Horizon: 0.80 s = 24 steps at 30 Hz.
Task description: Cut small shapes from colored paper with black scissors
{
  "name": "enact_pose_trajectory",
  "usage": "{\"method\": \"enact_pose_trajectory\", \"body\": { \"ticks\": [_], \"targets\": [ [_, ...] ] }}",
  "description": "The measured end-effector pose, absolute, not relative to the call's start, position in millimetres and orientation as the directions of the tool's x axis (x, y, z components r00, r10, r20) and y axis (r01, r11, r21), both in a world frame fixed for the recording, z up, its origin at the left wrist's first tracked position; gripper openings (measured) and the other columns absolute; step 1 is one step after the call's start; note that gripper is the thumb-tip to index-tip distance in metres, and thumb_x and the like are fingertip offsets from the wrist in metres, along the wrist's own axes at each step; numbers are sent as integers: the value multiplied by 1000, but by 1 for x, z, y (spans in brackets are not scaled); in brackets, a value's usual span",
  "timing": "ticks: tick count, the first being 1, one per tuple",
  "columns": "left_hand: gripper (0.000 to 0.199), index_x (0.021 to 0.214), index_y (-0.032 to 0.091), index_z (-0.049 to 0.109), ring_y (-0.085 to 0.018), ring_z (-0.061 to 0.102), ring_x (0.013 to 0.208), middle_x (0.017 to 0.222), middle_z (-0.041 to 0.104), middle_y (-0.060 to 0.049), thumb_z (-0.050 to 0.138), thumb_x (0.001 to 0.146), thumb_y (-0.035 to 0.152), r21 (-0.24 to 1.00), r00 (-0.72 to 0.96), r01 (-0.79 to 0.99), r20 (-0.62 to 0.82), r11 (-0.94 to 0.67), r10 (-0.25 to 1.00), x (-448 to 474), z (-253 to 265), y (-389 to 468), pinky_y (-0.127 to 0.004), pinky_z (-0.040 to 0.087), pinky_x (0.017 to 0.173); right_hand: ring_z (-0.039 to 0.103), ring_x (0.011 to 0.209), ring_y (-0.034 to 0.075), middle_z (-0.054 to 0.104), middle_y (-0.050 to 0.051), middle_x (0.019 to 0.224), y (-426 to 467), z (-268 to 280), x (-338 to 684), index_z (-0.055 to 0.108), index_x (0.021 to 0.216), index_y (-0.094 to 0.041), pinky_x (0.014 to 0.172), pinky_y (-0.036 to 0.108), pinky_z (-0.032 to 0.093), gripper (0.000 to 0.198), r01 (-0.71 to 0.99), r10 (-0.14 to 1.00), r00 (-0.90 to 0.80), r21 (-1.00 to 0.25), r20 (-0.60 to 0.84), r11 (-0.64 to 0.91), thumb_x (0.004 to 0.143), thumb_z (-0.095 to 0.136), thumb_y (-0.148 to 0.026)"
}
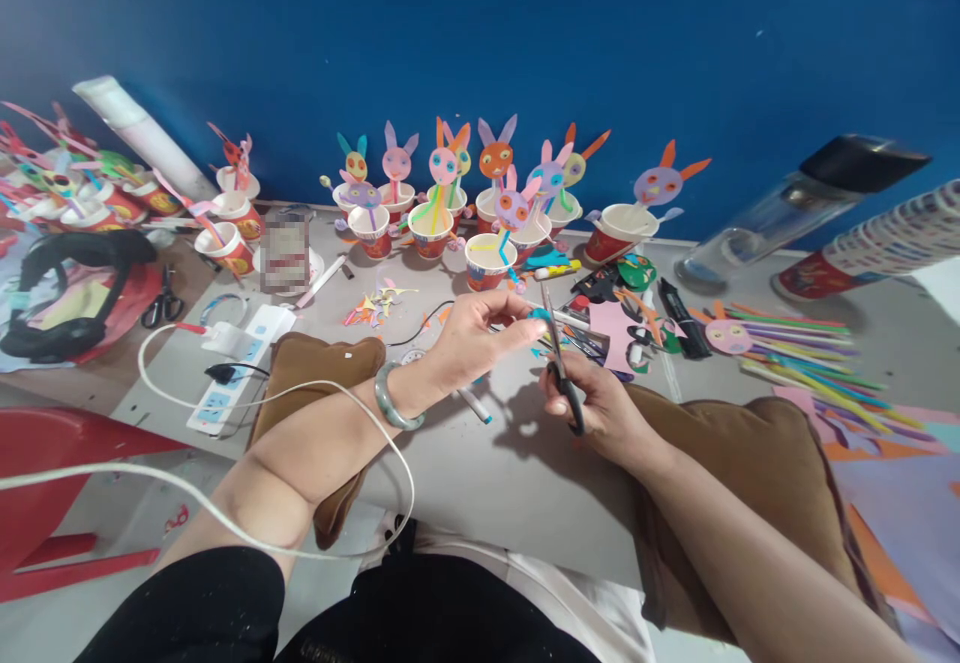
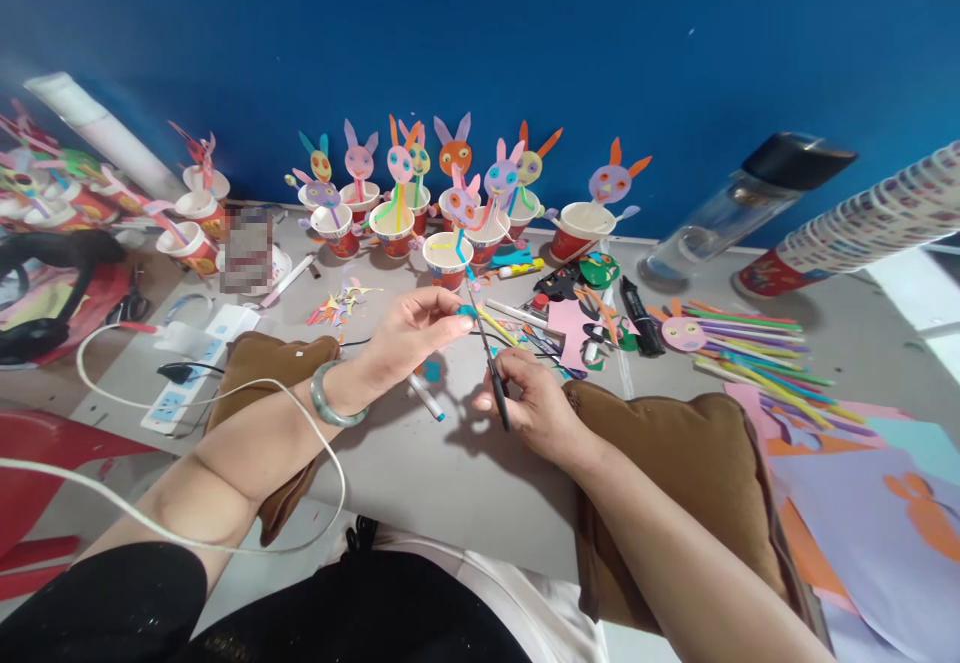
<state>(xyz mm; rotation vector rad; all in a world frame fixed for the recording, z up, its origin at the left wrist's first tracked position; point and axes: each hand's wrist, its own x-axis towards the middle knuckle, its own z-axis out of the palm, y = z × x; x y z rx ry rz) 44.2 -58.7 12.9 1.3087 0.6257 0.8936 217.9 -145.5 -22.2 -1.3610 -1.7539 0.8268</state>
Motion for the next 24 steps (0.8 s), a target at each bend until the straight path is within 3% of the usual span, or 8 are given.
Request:
{"method": "enact_pose_trajectory", "body": {
  "ticks": [24],
  "targets": [
    [20, 70, 15, 62, -7, 47, 62, 66, 58, 3, 75, 70, 31, 981, 522, -194, 96, 9, 848, 44, 13, -58, -23, 42, 64, 49, 63, 17, 55, 2, 62, -146, -24, 218, 52, 62, -21, 65, 32, 41, 67, 493, 965, -159, -830, 207, 259, 77, 48, -86]
  ]
}}
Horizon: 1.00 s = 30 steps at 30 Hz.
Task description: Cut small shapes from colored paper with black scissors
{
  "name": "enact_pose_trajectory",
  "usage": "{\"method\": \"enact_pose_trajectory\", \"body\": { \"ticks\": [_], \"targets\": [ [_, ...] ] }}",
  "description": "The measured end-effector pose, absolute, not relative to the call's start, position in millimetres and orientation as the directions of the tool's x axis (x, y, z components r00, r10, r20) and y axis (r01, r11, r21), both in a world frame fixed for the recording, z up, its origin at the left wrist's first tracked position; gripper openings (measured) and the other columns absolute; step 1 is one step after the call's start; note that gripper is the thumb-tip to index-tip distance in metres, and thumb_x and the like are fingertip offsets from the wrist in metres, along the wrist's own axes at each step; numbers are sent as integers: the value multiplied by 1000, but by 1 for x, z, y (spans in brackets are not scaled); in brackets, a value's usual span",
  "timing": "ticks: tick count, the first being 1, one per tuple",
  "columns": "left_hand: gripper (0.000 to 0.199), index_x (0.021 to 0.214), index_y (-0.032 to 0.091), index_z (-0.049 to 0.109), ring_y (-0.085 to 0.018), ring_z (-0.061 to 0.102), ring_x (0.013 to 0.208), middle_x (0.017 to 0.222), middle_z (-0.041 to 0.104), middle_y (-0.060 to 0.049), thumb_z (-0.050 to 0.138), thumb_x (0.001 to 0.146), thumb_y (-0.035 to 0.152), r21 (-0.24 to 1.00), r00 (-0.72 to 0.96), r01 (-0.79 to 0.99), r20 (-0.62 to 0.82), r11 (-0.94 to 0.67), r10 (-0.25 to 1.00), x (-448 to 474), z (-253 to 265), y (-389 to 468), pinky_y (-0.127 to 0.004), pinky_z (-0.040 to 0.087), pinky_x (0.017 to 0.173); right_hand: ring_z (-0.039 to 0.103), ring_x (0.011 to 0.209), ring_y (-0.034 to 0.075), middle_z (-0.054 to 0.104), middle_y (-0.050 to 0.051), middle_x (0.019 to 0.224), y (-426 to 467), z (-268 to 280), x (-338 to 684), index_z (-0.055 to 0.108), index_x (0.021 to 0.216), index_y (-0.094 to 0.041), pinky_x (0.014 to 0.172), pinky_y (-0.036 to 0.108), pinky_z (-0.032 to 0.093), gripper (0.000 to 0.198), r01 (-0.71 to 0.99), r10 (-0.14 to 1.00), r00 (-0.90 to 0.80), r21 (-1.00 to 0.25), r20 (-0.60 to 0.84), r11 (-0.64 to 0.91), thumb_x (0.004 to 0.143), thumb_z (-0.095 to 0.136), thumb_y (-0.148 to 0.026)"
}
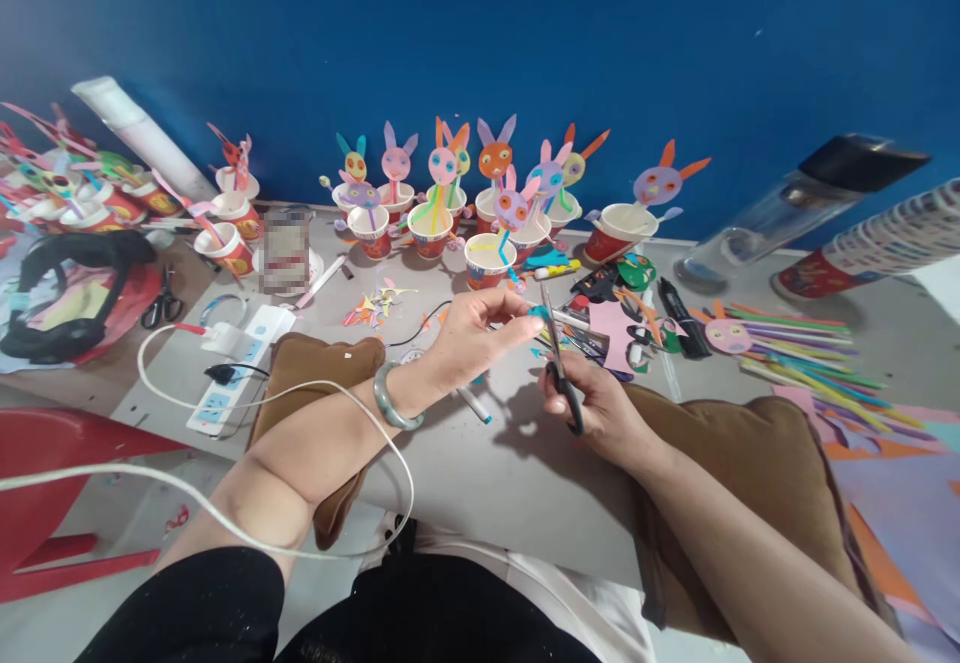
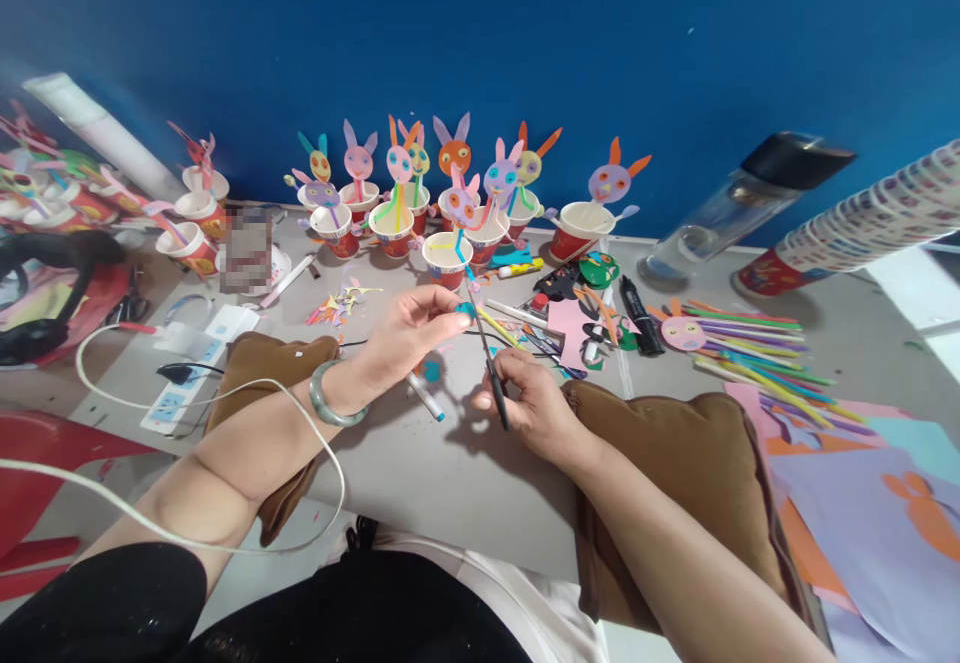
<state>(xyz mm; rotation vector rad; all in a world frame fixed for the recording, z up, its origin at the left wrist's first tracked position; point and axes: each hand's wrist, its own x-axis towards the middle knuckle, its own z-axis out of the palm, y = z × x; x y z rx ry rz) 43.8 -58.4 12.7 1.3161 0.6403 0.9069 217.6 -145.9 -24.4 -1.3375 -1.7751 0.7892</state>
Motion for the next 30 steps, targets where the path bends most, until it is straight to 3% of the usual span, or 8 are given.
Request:
{"method": "enact_pose_trajectory", "body": {
  "ticks": [30],
  "targets": [
    [18, 72, 15, 64, -7, 50, 63, 66, 59, 3, 76, 70, 29, 979, 518, -203, 94, 16, 850, 42, 13, -57, -25, 44, 67, 50, 64, 18, 55, 2, 62, -145, -24, 218, 52, 61, -21, 64, 32, 41, 67, 494, 966, -155, -831, 206, 257, 77, 49, -86]
  ]
}}
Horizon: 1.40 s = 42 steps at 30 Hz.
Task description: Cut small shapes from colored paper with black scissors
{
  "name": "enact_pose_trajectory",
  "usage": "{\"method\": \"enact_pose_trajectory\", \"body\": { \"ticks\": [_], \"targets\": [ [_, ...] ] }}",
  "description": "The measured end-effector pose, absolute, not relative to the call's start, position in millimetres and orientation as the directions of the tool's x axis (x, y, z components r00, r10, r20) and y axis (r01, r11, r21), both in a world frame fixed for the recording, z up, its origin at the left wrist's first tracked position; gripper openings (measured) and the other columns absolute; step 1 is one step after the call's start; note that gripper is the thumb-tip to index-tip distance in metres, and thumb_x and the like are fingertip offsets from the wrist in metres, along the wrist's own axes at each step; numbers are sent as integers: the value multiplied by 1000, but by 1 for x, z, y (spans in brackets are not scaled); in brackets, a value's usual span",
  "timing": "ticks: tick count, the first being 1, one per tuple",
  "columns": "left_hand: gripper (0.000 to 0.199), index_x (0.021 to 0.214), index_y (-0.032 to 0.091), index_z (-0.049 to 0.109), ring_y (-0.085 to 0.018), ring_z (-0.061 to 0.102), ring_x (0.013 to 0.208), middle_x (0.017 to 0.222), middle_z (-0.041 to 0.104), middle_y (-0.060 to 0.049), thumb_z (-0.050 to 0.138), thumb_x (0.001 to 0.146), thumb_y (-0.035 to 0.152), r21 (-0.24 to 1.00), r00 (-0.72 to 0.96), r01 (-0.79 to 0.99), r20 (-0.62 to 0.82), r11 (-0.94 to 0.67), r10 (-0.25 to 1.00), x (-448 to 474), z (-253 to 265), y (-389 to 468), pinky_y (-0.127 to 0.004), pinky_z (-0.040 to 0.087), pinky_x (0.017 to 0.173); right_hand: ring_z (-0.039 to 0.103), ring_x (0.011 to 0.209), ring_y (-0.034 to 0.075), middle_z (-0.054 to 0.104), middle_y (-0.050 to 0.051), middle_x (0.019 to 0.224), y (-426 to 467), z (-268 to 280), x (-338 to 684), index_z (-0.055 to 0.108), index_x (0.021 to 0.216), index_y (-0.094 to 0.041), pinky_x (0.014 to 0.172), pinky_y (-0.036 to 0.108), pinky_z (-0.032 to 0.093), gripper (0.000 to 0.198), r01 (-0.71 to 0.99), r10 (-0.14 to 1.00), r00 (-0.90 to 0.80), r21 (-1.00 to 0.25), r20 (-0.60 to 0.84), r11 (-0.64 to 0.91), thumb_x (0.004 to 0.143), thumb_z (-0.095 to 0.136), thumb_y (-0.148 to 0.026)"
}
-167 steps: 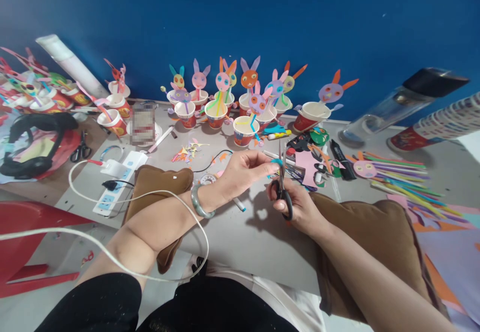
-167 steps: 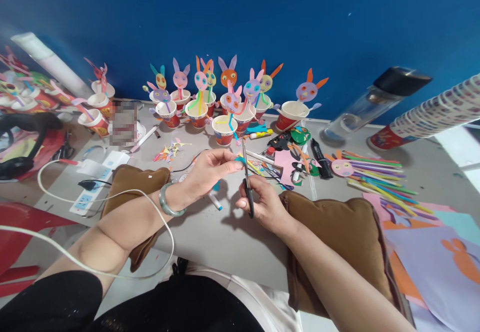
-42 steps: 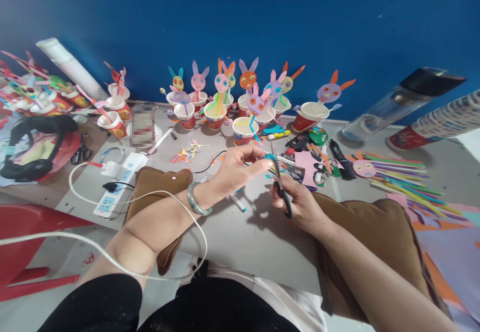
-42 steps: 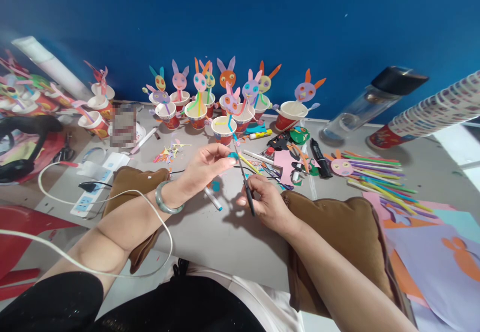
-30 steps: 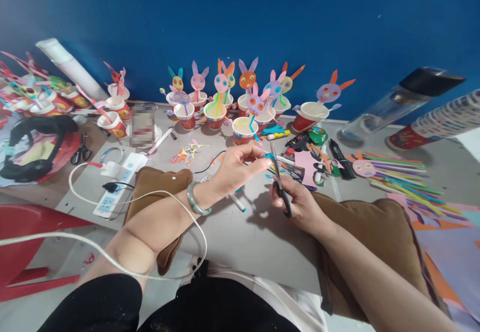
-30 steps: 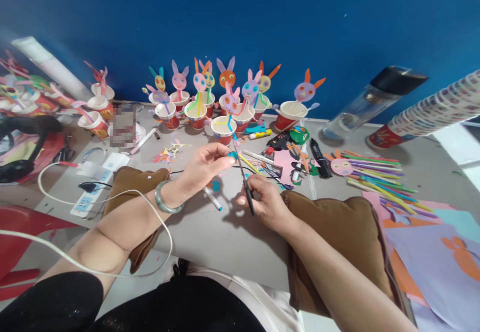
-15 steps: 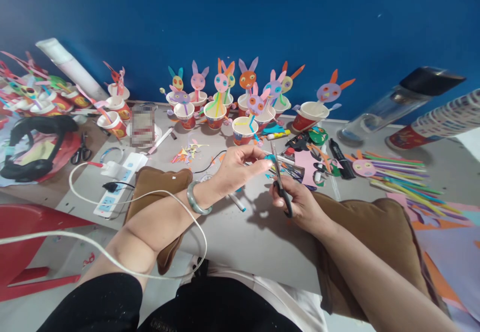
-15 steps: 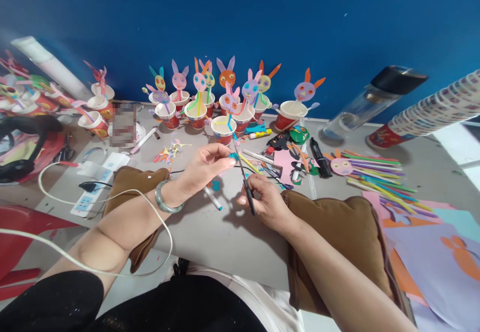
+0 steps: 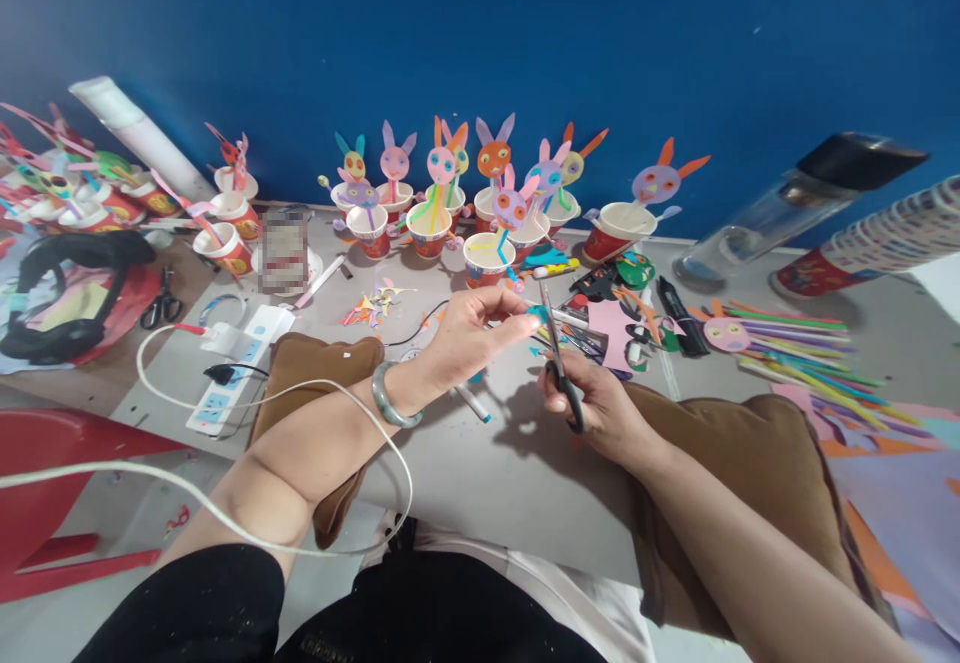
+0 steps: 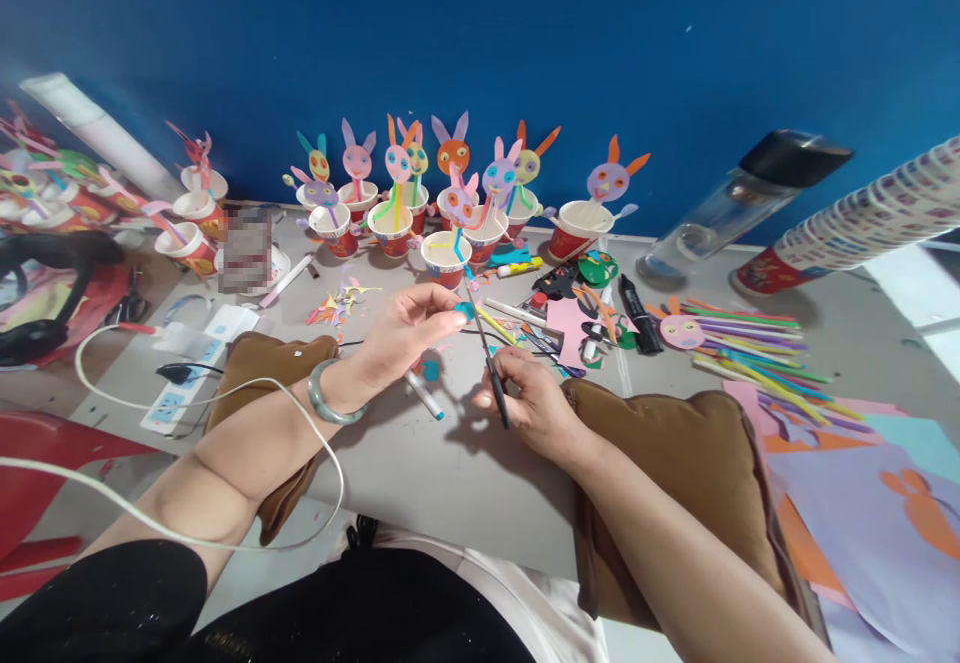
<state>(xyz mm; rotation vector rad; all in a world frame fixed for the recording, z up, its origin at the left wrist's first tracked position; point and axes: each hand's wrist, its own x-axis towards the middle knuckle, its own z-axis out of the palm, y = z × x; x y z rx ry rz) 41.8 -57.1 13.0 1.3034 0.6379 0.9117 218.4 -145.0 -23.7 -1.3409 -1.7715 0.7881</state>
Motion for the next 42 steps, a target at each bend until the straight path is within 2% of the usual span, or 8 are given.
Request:
{"method": "enact_pose_trajectory", "body": {
  "ticks": [26, 42],
  "targets": [
    [17, 73, 15, 66, -9, 54, 68, 70, 63, 0, 75, 70, 29, 988, 520, -156, 89, -8, 849, 40, 14, -58, -23, 43, 63, 50, 65, 18, 55, 3, 63, -147, -21, 219, 51, 61, -21, 65, 33, 41, 67, 497, 968, -161, -831, 194, 250, 77, 48, -86],
    [14, 74, 15, 65, -8, 53, 68, 70, 62, 1, 73, 74, 28, 983, 515, -173, 137, -54, 846, 39, 15, -57, -23, 44, 65, 51, 65, 19, 55, 2, 63, -146, -20, 218, 52, 61, -21, 66, 34, 42, 67, 501, 968, -165, -829, 189, 248, 77, 49, -86]
  ]
}}
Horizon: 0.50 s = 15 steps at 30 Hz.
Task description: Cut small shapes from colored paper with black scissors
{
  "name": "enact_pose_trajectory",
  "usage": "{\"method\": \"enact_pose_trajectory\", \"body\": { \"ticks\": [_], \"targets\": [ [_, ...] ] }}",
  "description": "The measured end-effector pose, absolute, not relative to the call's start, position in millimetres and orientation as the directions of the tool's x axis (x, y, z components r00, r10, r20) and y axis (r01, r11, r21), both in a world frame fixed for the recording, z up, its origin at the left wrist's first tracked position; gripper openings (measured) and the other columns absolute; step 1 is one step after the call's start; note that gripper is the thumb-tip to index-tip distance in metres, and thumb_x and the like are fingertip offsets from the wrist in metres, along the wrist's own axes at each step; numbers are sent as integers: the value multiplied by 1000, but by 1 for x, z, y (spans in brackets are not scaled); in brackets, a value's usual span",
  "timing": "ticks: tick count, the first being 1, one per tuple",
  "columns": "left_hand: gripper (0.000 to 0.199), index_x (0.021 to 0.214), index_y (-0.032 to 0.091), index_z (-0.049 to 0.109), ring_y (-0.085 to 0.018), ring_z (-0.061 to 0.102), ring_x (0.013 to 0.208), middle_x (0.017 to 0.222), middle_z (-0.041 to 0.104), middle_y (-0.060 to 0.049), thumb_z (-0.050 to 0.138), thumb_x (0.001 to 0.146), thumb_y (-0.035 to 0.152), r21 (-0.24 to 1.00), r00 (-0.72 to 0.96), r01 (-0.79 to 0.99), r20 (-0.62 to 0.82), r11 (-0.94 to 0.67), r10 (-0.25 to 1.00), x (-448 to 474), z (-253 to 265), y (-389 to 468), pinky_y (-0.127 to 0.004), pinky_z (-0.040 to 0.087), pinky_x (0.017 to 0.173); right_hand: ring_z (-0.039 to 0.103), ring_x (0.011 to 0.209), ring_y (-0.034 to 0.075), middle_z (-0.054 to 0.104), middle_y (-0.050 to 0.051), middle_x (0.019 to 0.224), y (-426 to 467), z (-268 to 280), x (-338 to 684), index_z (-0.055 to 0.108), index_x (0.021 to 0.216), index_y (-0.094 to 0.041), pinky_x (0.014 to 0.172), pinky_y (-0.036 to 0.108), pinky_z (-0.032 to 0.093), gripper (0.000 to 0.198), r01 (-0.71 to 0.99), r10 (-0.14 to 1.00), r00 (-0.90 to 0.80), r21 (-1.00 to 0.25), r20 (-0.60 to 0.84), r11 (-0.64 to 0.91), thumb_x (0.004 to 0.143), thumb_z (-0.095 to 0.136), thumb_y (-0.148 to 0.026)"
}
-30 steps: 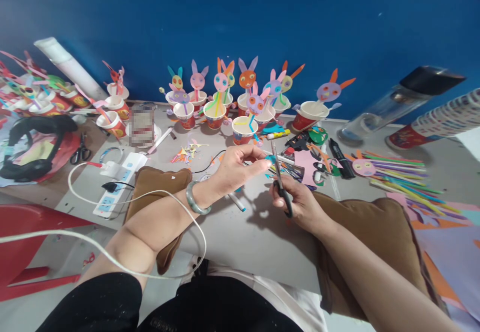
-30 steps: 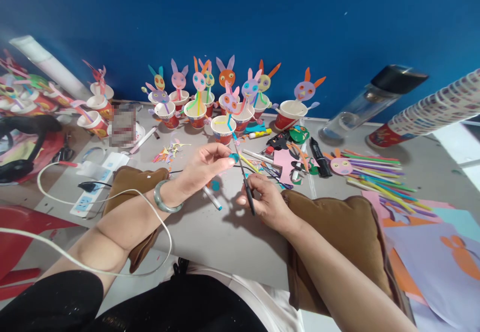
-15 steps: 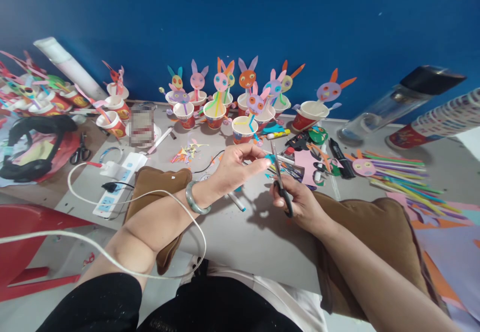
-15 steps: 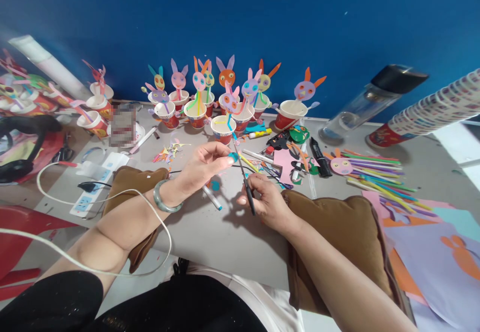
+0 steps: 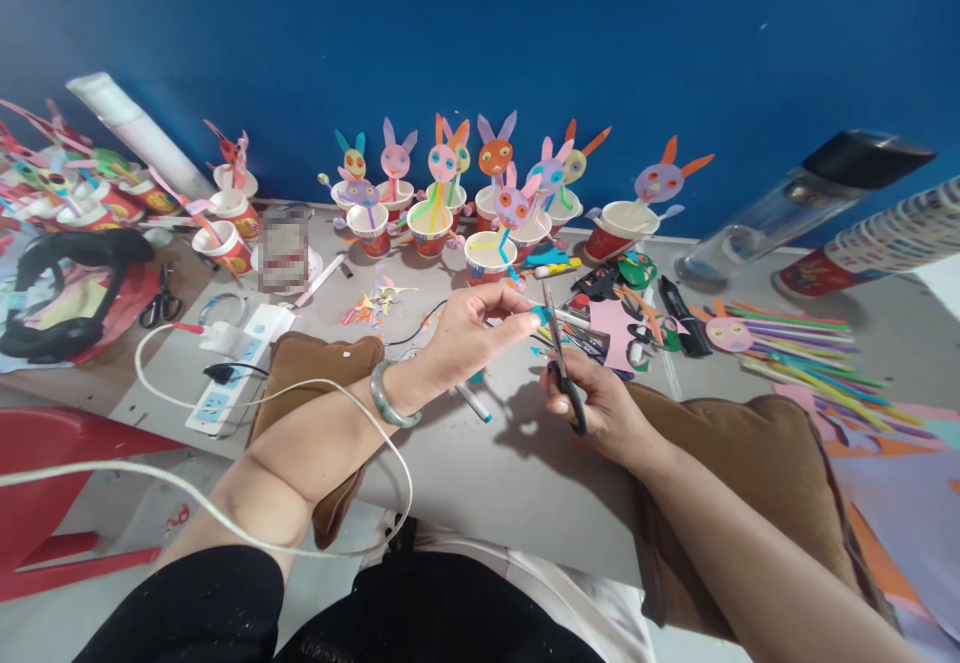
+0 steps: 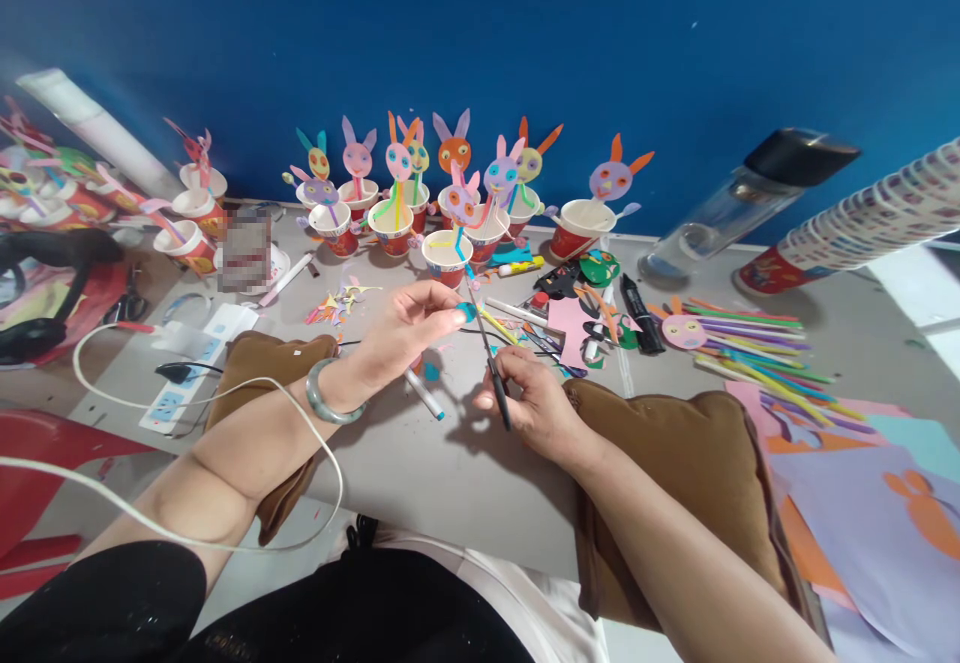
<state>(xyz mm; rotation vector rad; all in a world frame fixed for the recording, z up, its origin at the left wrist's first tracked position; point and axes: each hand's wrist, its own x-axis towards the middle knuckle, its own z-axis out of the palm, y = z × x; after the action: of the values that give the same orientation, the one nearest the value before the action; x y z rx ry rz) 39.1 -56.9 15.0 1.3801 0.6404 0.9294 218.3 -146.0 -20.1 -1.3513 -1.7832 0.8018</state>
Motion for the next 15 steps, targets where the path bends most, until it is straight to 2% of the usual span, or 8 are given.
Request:
{"method": "enact_pose_trajectory", "body": {
  "ticks": [15],
  "targets": [
    [14, 74, 15, 66, -9, 54, 69, 73, 64, -1, 73, 71, 27, 988, 528, -150, 118, -44, 841, 38, 16, -57, -23, 44, 64, 52, 67, 19, 57, 4, 66, -147, -22, 220, 51, 62, -21, 67, 34, 44, 65, 504, 966, -171, -825, 193, 254, 79, 49, -84]
  ]
}}
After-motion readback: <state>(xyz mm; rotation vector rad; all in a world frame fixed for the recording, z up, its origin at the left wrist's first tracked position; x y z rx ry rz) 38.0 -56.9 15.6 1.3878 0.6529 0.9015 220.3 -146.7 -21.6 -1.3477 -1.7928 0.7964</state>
